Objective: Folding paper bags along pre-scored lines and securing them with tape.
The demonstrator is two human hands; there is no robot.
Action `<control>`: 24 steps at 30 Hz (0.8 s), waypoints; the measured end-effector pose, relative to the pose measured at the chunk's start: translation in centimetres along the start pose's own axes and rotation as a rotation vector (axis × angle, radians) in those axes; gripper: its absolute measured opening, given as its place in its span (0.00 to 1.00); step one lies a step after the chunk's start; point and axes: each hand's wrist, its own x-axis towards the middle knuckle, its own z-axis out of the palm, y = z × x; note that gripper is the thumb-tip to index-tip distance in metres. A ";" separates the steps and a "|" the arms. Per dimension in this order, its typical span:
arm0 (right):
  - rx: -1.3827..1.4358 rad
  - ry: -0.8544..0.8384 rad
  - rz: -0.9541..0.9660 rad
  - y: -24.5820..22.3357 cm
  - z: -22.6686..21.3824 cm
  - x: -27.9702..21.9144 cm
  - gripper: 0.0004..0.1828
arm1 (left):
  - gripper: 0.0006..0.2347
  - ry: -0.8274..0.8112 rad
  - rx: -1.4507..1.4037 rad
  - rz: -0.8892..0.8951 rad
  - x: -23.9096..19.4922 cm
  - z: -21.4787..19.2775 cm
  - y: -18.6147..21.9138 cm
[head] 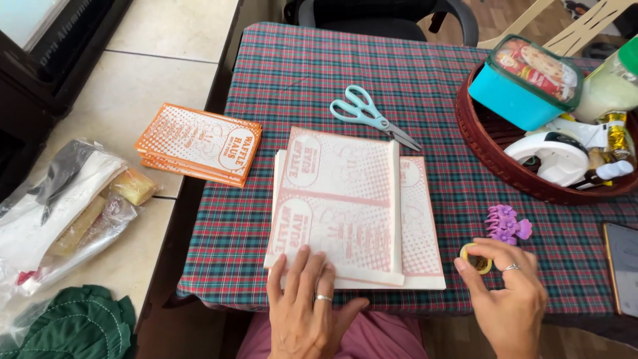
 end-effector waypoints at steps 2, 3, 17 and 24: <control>-0.091 -0.028 0.041 2.4 1.4 -1.4 0.10 | 0.25 0.060 0.023 -0.043 -0.2 0.0 0.7; -0.088 -0.026 0.041 2.5 1.6 -1.6 0.10 | 0.25 0.061 0.026 -0.041 -0.2 0.3 1.1; 0.330 0.030 0.749 -5.7 -2.4 -0.3 0.09 | 0.03 0.099 -0.146 0.414 1.6 0.2 3.8; 0.718 -0.214 1.054 -4.5 -1.4 -1.7 0.23 | 0.12 -0.124 -0.080 -0.014 2.5 -1.6 7.8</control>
